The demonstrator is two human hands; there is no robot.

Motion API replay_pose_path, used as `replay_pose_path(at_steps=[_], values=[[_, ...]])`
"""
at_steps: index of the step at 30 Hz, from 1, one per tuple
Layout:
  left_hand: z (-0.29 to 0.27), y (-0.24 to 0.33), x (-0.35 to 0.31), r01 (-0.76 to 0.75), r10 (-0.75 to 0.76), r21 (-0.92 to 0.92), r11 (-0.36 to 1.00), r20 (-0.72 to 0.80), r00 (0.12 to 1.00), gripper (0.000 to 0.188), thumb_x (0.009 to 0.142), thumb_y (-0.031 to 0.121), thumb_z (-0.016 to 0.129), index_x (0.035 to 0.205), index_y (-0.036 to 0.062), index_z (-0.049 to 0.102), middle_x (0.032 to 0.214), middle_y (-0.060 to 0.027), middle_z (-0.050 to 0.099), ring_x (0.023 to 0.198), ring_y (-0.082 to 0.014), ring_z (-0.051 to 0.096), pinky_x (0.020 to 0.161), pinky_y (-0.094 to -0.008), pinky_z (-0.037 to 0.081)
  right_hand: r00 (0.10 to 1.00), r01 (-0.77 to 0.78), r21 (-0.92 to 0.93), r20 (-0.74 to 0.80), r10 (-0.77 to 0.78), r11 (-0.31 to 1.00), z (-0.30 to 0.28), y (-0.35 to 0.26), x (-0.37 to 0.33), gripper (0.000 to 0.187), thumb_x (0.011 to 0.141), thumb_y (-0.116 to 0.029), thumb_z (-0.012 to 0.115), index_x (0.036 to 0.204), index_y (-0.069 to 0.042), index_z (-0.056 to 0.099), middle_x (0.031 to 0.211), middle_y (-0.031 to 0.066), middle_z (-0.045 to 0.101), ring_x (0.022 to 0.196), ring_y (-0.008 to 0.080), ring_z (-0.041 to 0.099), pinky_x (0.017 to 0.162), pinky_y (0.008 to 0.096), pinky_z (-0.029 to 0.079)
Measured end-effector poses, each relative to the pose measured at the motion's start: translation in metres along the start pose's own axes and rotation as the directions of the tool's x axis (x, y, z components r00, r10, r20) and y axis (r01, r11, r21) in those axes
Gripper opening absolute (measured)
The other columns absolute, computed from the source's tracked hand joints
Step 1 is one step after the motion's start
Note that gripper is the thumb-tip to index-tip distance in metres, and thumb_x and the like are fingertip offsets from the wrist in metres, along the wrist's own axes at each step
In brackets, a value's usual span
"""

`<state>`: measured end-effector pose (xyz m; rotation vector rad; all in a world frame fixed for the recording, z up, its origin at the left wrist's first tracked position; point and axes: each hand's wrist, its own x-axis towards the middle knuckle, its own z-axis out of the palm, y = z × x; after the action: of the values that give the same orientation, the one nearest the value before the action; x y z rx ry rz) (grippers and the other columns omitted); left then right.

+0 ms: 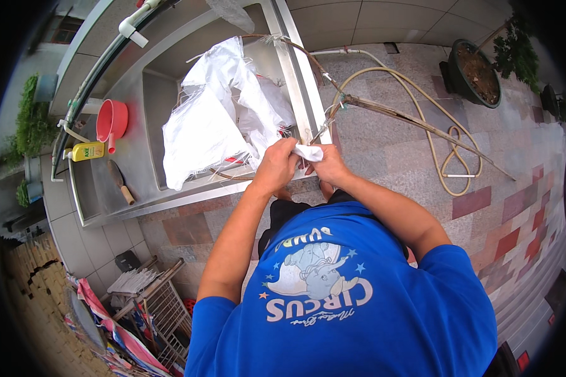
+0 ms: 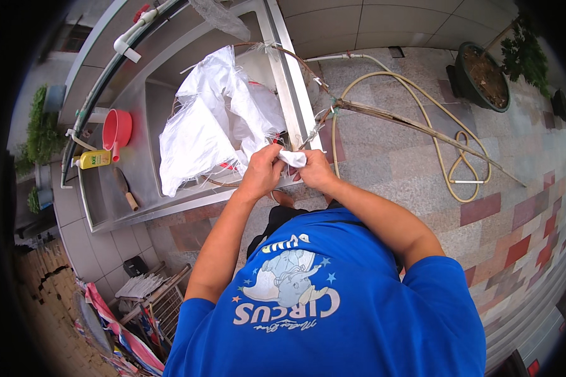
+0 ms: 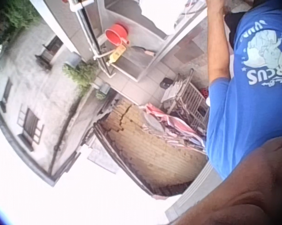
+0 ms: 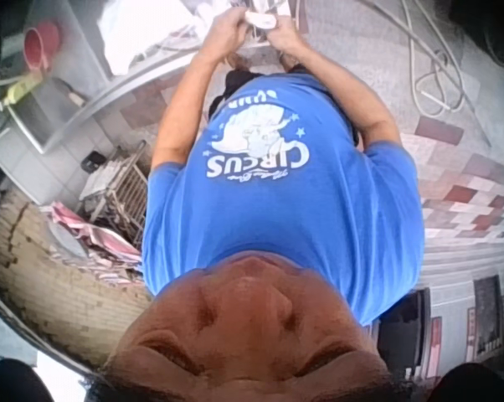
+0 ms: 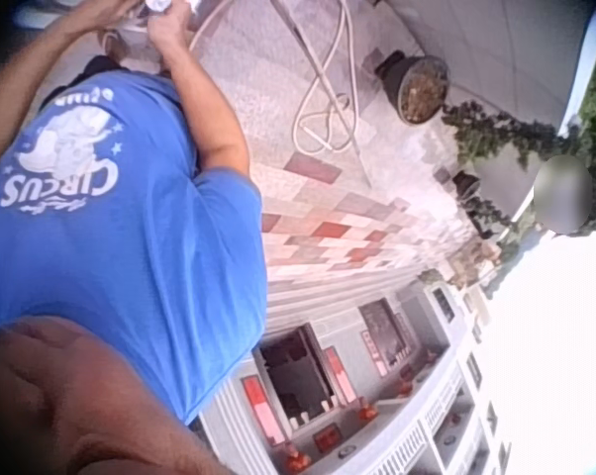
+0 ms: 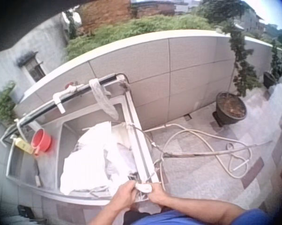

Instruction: The person attaches a white mesh bag to a metal hoop by threading zip ties through the mesh and around the wire, then tightening the ties by hand.

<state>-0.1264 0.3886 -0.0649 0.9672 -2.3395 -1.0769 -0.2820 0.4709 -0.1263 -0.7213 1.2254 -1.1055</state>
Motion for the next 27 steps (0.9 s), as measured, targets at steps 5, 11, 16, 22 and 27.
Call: replay_pose_path(at_steps=[5, 11, 16, 22, 27], values=[[0.005, -0.002, 0.004, -0.011, 0.015, 0.122, 0.992, -0.025, 1.000, 0.014, 0.082, 0.002, 0.069, 0.095, -0.0008, 0.063, 0.086, -0.0229, 0.063, 0.083, -0.0447, 0.063, 0.074, -0.0516, 0.051, 0.992, -0.025, -0.061, -0.123, 0.017, 0.998, 0.011, 0.014, -0.006, 0.021, 0.096, -0.005, 0.066, 0.113, 0.006, 0.071, 0.093, 0.0124, 0.075, 0.077, 0.0162, 0.072, 0.060, 0.0318, 0.061], [0.002, 0.000, 0.010, 0.101, -0.103, 0.121, 0.988, 0.014, 0.995, 0.010, 0.079, 0.007, 0.075, 0.086, 0.0004, 0.071, 0.086, -0.0242, 0.063, 0.082, -0.0433, 0.065, 0.074, -0.0502, 0.053, 0.999, -0.043, 0.128, -0.012, 0.045, 0.991, 0.003, -0.002, -0.008, 0.026, 0.097, -0.014, 0.070, 0.113, 0.006, 0.071, 0.094, 0.0126, 0.075, 0.080, 0.0172, 0.074, 0.059, 0.0300, 0.060], [0.005, -0.006, 0.008, 0.116, -0.123, 0.131, 0.985, 0.044, 0.991, 0.016, 0.078, 0.006, 0.074, 0.093, 0.0006, 0.075, 0.086, -0.0237, 0.063, 0.083, -0.0424, 0.066, 0.075, -0.0487, 0.054, 0.997, -0.081, -0.032, -0.013, 0.080, 0.996, 0.009, -0.019, -0.006, 0.027, 0.100, -0.018, 0.069, 0.115, 0.004, 0.069, 0.092, 0.0109, 0.076, 0.079, 0.0197, 0.076, 0.052, 0.0267, 0.057], [-0.004, 0.001, 0.009, 0.100, -0.110, 0.108, 0.989, 0.088, 0.990, 0.029, 0.081, 0.001, 0.069, 0.109, -0.0046, 0.073, 0.091, -0.0232, 0.067, 0.079, -0.0348, 0.069, 0.073, -0.0430, 0.056, 0.975, -0.164, 0.091, -0.136, 0.176, 0.982, 0.012, -0.018, 0.004, 0.023, 0.101, -0.019, 0.066, 0.109, 0.002, 0.070, 0.085, 0.0101, 0.074, 0.069, 0.0169, 0.074, 0.048, 0.0259, 0.054], [-0.019, -0.007, 0.018, 0.423, -0.378, -0.159, 0.892, 0.247, 0.892, 0.031, 0.085, -0.002, 0.062, 0.114, -0.0123, 0.067, 0.096, -0.0214, 0.071, 0.067, -0.0221, 0.073, 0.062, -0.0357, 0.058, 0.974, -0.158, 0.051, -0.159, 0.164, 0.986, 0.015, -0.011, 0.004, 0.023, 0.101, -0.019, 0.066, 0.108, 0.002, 0.071, 0.082, 0.0093, 0.073, 0.066, 0.0155, 0.072, 0.048, 0.0264, 0.054]])
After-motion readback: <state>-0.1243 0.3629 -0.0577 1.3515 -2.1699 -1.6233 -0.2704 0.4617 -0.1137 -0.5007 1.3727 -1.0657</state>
